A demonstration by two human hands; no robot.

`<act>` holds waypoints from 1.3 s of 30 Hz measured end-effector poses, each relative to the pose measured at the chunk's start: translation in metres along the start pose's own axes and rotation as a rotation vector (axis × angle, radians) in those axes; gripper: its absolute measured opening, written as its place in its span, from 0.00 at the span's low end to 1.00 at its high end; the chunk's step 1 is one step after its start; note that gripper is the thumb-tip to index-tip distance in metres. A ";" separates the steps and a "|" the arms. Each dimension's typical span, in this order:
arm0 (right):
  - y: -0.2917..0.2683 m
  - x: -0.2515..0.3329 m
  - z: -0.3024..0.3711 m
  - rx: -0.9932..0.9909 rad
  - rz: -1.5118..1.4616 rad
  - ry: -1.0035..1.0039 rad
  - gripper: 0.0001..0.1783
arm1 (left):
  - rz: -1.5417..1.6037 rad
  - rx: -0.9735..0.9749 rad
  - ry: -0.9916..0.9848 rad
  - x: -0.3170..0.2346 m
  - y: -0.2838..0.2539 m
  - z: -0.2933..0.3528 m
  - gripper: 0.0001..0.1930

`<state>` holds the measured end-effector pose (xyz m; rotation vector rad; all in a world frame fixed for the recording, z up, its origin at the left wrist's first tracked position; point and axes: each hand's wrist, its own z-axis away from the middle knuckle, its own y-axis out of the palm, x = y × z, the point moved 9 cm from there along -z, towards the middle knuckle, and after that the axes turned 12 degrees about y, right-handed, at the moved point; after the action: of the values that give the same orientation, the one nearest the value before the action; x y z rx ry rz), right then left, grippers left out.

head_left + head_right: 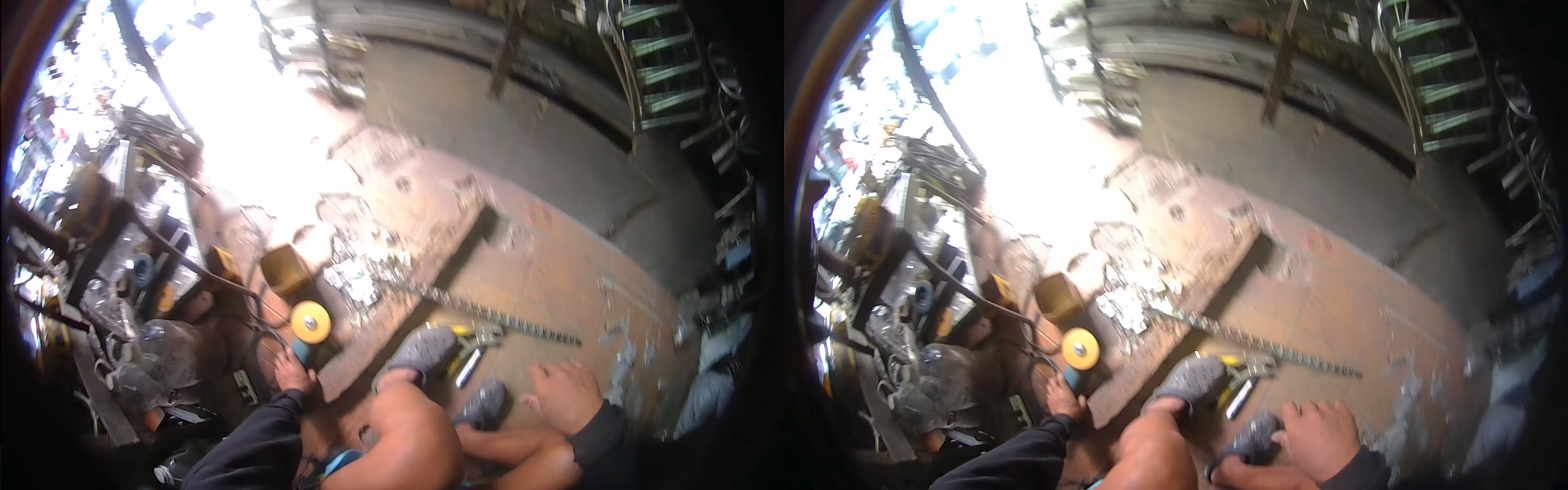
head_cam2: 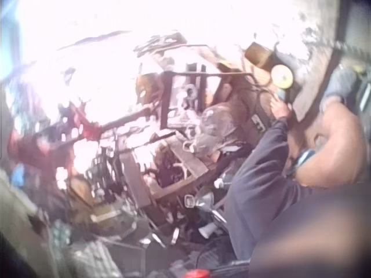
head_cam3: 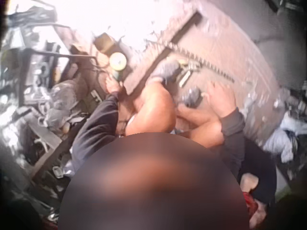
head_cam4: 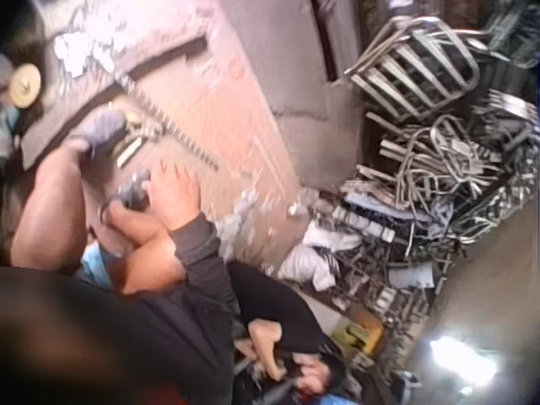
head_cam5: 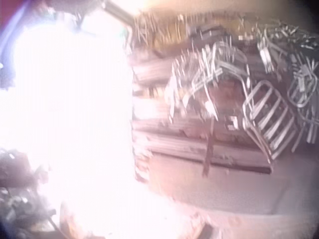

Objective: The person uses an angle grinder to cut a perforated metal strip that is held against a wooden board. The person holds the metal strip with one hand and operates the grinder with the other, producing sparks as the cut progresses.

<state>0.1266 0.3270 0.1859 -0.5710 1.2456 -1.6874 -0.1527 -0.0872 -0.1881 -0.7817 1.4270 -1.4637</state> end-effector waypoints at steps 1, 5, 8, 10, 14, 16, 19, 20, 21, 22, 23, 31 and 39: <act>-0.004 0.001 -0.003 -0.052 -0.012 -0.014 0.25 | 0.031 0.042 -0.033 0.001 0.002 0.000 0.52; -0.003 0.003 -0.018 -0.089 0.016 -0.017 0.26 | 0.085 0.189 -0.128 0.005 0.008 -0.001 0.51; 0.003 -0.001 -0.028 -0.107 0.043 -0.039 0.26 | 0.155 0.244 -0.208 0.013 0.017 0.000 0.51; 0.002 0.000 -0.031 -0.181 -0.012 -0.110 0.25 | 0.169 0.236 -0.242 0.017 0.019 0.004 0.49; 0.013 -0.004 -0.033 -0.154 -0.060 -0.118 0.24 | 0.187 0.225 -0.296 0.005 -0.007 0.008 0.45; 0.014 -0.002 -0.033 -0.160 -0.030 -0.122 0.24 | 0.316 0.072 -0.130 -0.038 -0.059 -0.003 0.39; 0.009 0.015 -0.036 -0.168 -0.017 -0.158 0.25 | 0.566 -0.189 0.337 -0.164 -0.188 -0.027 0.39; 0.007 0.022 -0.038 -0.163 -0.001 -0.161 0.25 | 0.596 -0.288 0.451 -0.211 -0.237 -0.022 0.40; 0.003 0.030 -0.039 -0.183 -0.011 -0.179 0.25 | 0.810 -0.257 0.677 -0.263 -0.282 -0.014 0.40; 0.000 0.037 -0.040 -0.172 -0.027 -0.199 0.25 | 0.922 -0.245 0.907 -0.317 -0.327 0.004 0.38; -0.001 0.042 -0.042 -0.134 -0.025 -0.200 0.25 | 0.904 -0.241 1.122 -0.364 -0.367 0.030 0.37; -0.086 0.026 0.029 -0.672 -0.218 -0.329 0.43 | 0.213 0.043 1.762 -0.539 -0.389 0.129 0.28; -0.156 -0.049 0.068 -0.981 -1.099 -0.155 0.46 | -0.303 0.209 1.346 -0.481 -0.278 0.017 0.35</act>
<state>0.1401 0.3449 0.3617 -2.2409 1.7493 -1.6338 -0.0052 0.3195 0.1608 0.2884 2.0482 -2.5217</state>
